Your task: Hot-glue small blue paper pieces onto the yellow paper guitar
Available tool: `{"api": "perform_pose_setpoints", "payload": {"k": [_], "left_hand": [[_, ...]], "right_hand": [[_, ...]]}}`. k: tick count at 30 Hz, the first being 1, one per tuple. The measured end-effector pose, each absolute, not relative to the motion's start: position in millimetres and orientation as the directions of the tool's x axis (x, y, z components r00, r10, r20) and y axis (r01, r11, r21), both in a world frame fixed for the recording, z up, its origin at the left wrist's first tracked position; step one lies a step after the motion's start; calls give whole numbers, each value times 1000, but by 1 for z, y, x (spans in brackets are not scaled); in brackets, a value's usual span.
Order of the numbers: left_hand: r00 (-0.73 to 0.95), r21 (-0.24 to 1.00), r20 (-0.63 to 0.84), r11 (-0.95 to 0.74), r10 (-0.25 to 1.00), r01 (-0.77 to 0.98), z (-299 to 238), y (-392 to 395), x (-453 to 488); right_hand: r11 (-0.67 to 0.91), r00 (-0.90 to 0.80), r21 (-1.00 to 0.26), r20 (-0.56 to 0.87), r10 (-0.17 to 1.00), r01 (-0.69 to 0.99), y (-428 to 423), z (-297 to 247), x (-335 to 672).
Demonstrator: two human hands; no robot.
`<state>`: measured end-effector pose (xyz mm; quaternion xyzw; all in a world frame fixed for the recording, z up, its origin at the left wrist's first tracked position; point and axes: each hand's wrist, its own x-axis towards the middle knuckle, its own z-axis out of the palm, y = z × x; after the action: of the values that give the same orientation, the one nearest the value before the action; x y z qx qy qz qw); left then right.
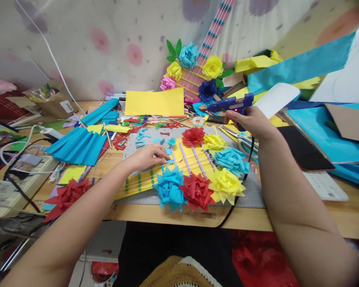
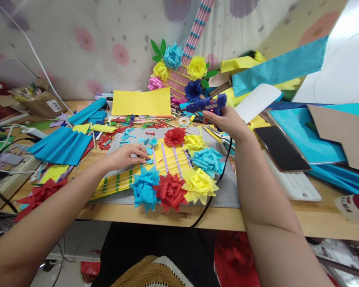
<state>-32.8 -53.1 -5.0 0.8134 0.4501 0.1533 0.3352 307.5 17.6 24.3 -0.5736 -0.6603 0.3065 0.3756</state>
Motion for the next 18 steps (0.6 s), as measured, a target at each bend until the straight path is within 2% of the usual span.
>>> {"api": "perform_pose_setpoints", "payload": {"k": [18], "left_hand": [[569,647,-27,-420,822,637,-11,-50,-36]], "right_hand": [[153,-46,-819,153,987,554,21,22,311]]}}
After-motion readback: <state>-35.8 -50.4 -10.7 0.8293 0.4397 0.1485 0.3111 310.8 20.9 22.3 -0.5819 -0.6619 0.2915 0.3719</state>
